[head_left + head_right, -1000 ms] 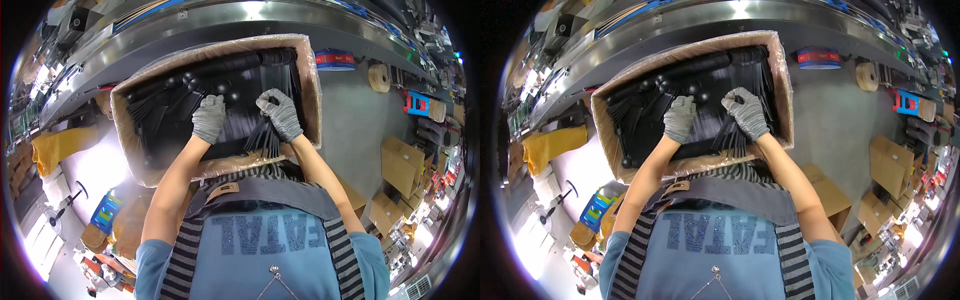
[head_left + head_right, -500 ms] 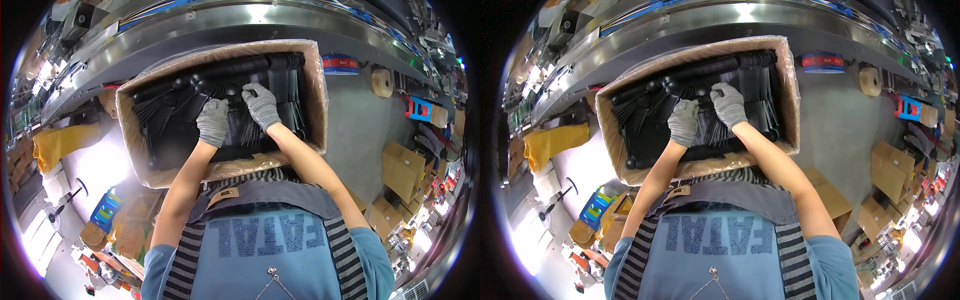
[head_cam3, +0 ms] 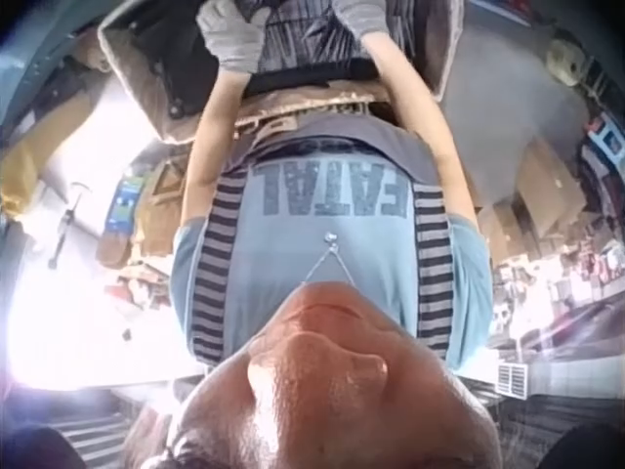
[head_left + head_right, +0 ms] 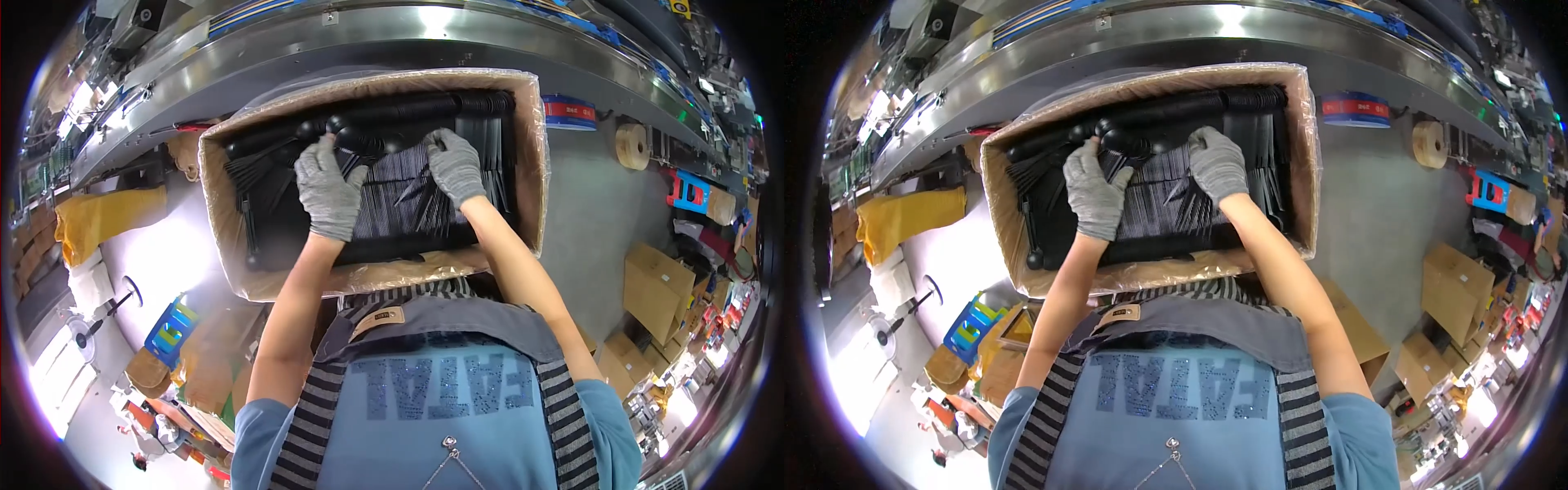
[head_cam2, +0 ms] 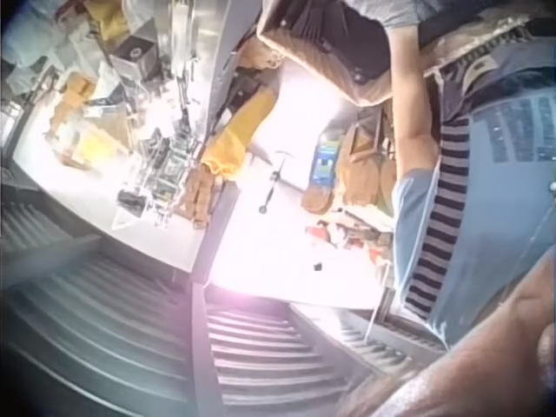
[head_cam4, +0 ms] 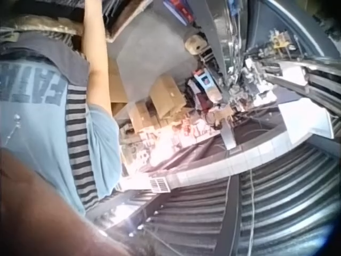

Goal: Sort and pack black plastic components into a cardboard box at a warehouse packing station.

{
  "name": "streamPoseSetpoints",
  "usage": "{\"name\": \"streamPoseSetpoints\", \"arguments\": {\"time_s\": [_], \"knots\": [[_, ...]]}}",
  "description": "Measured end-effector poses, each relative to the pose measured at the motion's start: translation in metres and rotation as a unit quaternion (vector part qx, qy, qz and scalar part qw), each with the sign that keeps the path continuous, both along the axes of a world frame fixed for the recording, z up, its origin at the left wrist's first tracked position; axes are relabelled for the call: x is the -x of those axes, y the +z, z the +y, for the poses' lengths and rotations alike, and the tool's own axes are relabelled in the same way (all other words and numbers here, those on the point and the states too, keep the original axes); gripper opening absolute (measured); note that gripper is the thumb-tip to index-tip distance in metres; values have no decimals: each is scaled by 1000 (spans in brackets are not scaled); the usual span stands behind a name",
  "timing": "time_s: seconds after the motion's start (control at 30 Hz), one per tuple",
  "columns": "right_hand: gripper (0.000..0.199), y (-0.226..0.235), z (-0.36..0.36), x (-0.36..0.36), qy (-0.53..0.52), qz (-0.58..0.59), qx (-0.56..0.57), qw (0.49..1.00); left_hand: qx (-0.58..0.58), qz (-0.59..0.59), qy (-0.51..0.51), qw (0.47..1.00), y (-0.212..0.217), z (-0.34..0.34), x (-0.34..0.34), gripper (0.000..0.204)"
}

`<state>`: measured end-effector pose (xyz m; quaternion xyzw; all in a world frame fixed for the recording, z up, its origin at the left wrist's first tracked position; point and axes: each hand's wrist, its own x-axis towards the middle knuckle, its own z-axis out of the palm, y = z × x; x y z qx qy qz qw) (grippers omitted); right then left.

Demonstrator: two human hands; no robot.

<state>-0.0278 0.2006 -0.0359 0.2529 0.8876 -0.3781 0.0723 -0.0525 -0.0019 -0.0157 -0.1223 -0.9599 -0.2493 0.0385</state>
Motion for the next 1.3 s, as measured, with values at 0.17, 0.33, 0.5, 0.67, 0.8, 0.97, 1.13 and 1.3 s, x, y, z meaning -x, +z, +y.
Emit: {"name": "streamPoseSetpoints", "arguments": {"time_s": [0.17, 0.33, 0.5, 0.67, 0.8, 0.97, 1.13, 1.3], "knots": [[31, -1, -31, 27, 54, -60, -50, 995, 136, -25, 9, 990, -23, -3, 17, 86], [34, -6, -45, 29, 100, -70, 37, 992, 146, -95, 44, 984, -27, -2, 28, 83], [44, -23, -70, 27, 49, -4, 89, 995, 163, -131, 43, 977, -11, 4, 39, 77], [42, -12, -81, 29, 4, -29, 101, 994, 117, -170, 32, 978, -5, 1, 43, 73], [32, -17, -66, 33, 85, -35, 57, 994, 101, -203, 26, 974, 2, 3, 47, 67], [26, -18, -70, 44, 94, 13, -61, 994, 116, -224, 2, 968, -1, 4, 44, 59], [32, -23, -76, 41, 12, 48, 113, 992, 140, -204, -18, 969, -13, -5, 41, 58], [38, -45, -61, 33, 2, 66, 322, 945, 148, -113, -72, 980, -18, -6, 32, 59]]}}
